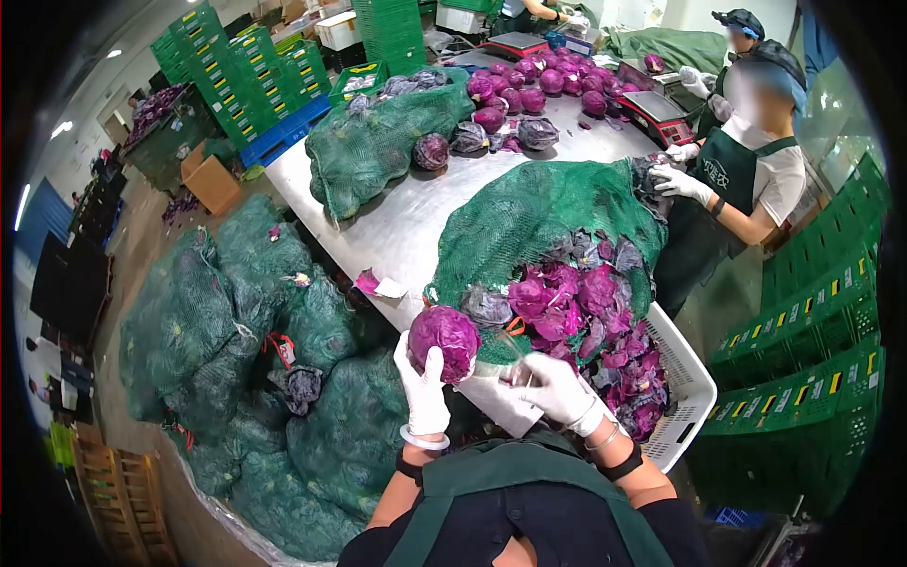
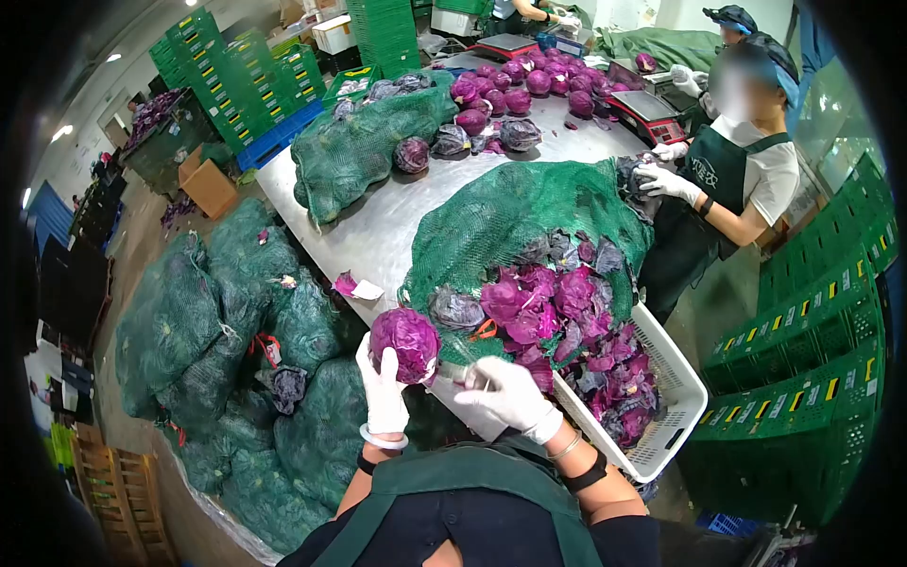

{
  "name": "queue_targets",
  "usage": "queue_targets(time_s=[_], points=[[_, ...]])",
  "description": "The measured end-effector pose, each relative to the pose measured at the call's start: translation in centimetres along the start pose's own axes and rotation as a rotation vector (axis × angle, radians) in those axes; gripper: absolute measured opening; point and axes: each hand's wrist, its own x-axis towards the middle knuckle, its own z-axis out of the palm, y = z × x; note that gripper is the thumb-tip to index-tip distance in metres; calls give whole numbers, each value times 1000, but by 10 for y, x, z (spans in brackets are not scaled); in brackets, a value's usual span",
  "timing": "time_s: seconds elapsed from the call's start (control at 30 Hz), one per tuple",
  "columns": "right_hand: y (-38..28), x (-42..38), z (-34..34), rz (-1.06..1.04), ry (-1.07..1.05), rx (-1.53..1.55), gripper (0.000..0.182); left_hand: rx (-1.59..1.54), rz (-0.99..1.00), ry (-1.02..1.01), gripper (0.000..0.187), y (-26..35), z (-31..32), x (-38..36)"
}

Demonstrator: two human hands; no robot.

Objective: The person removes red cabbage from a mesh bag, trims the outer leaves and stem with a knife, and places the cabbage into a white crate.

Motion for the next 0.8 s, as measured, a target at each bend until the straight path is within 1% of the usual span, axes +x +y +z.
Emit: queue_targets(time_s=[0.03,0.1,0.13,0.17,0.23,0.27,0.3,0.37,0.4,0.43,0.5,0.57,0.6,0.63,0.7,0.73,0.77,0.8], points=[[0,1,3,49,97,7,37,1,4,-9,71,-4,0,0],[-9,9,17,-89,217,-31,45,-3,-13,6,70,-16,2,1],[-20,15,23,-202,254,-16,49,56,52,-15,70,-19,4,0],[-18,21,33,-201,296,-70,39,115,121,-36,70,-22,6,-1],[-11,27,42,-313,278,-312,28,133,145,-44,69,-24,8,-3],[3,30,52,-504,321,-416,23,45,89,-12,67,-24,9,-3],[-4,27,54,-528,342,-364,20,-43,28,24,66,-24,9,-4],[-2,25,51,-458,263,-270,16,-17,5,34,64,-22,9,-6],[-5,25,48,-459,257,-268,16,-37,4,23,64,-23,10,-9],[-9,24,45,-498,272,-254,14,-58,4,16,64,-22,13,-12],[-7,19,42,-541,278,-237,12,-182,-87,8,62,-24,15,-18],[3,9,43,-379,153,-342,23,-235,-121,-25,62,-27,13,-22],[2,6,42,-332,145,-368,20,-235,-119,-24,62,-29,14,-22],[-1,4,42,-334,142,-369,20,-187,-83,-20,62,-34,14,-22],[-6,0,42,-468,169,-368,11,-139,-49,-13,63,-36,15,-18],[-6,-2,47,-634,121,-405,10,-142,-119,10,62,-34,16,-13],[37,-8,75,-642,138,-421,13,-142,-192,28,61,-33,14,-9],[28,-11,69,-604,135,-393,13,-206,-213,-37,66,-41,8,1]])
